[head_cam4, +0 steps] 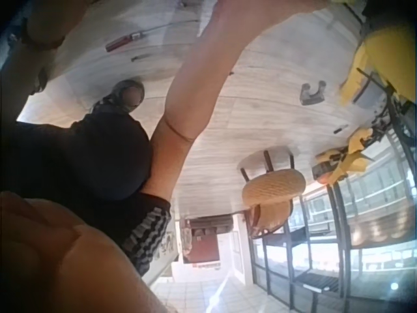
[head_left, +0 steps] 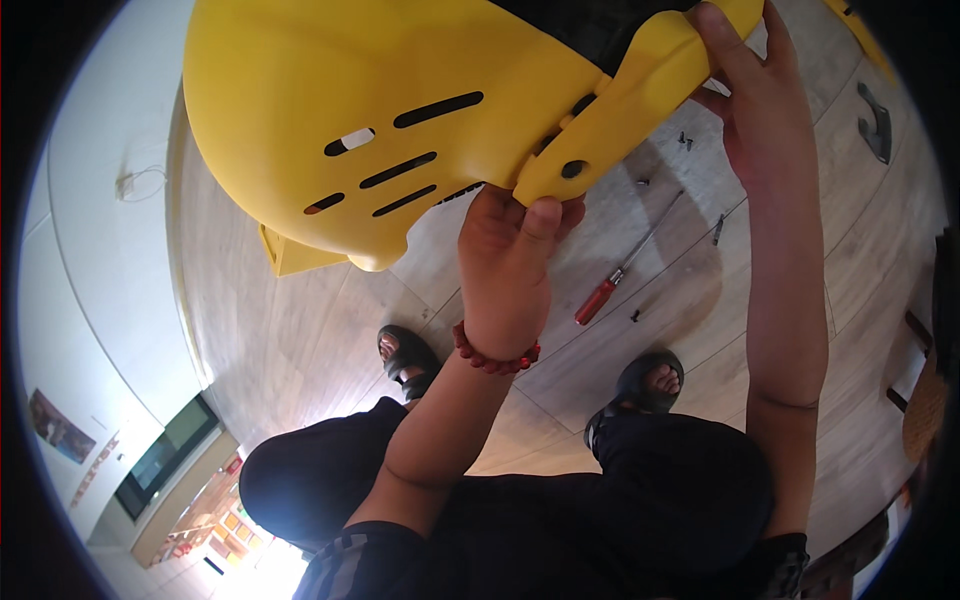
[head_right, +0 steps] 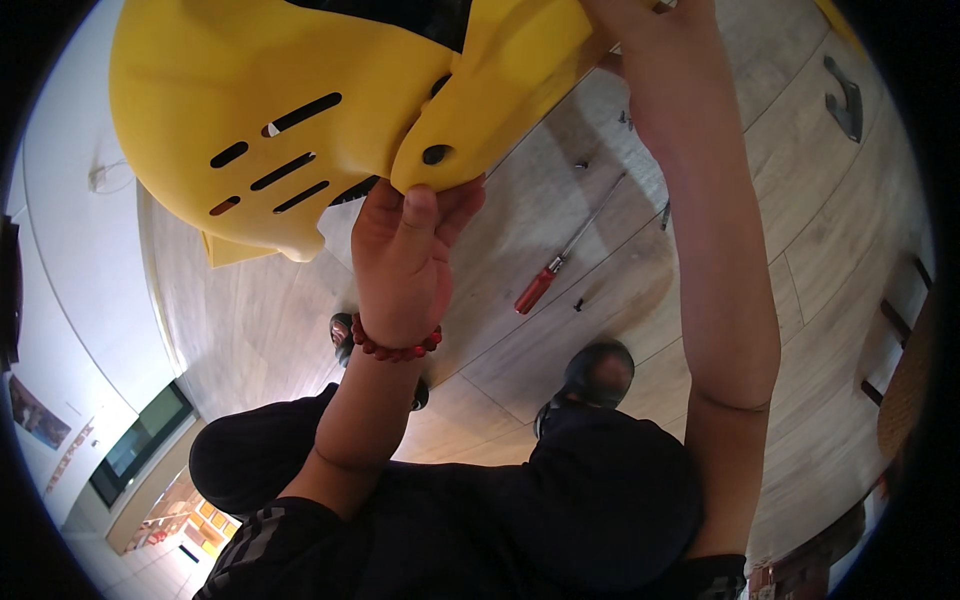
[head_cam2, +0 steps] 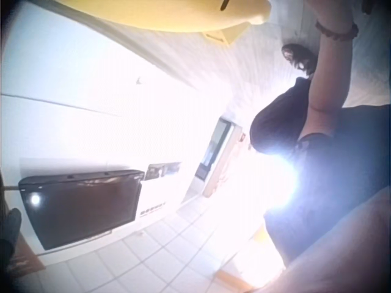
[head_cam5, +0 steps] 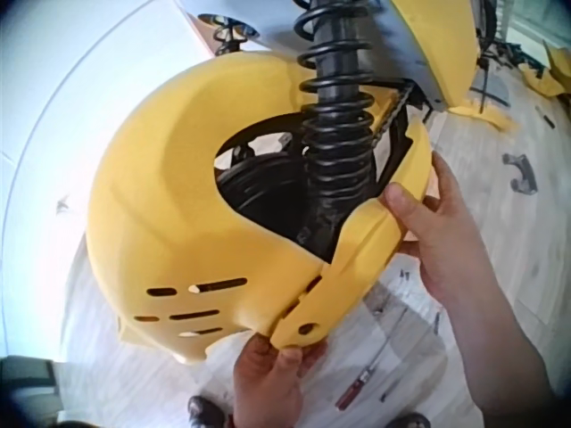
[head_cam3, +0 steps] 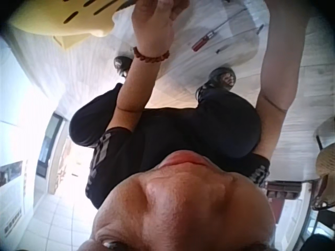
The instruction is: Replacing or repairing a part of a yellow electric motorcycle, involving screw removal and plastic casing alignment.
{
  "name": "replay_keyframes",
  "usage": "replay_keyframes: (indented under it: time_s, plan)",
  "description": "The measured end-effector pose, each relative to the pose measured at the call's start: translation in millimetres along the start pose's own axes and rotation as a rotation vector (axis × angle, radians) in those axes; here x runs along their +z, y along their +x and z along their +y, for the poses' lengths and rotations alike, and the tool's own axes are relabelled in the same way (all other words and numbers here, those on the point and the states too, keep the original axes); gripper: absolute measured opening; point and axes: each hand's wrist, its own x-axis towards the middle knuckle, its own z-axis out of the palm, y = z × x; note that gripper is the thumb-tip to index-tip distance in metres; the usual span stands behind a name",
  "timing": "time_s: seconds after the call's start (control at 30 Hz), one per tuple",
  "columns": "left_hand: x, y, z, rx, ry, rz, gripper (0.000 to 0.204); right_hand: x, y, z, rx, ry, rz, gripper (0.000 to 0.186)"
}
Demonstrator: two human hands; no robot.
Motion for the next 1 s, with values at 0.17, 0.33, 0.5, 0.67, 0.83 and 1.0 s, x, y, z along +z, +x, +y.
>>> replay_keyframes:
  time_s: [0.17, 0.33, 0.5, 0.67, 0.83, 1.0]
  plan:
    - [0, 4, 2, 0.039, 0.087, -0.099, 0.042, -16, 32, 4, 0.035, 0.177, -0.12, 0.071]
    - [2, -1, 0, 0.009, 0.044, -0.032, 0.04, -23, 45, 0, 0.156, 0.233, -0.094, 0.066]
    - [0, 1, 6, -0.023, 0.059, -0.021, 0.038, -28, 56, -1, 0.06, 0.139, -0.163, 0.077]
    - [-4, -2, 8, -0.017, 0.073, 0.013, 0.035, -19, 36, -10, 0.022, 0.187, -0.133, 0.081]
    - [-2, 1, 8, -0.015, 0.089, 0.011, 0.035, -11, 30, -6, -0.009, 0.122, -0.023, 0.079]
    - [-2, 6, 6, 0.01, 0.119, 0.034, 0.036, -16, 31, 6, -0.062, 0.177, -0.05, 0.076]
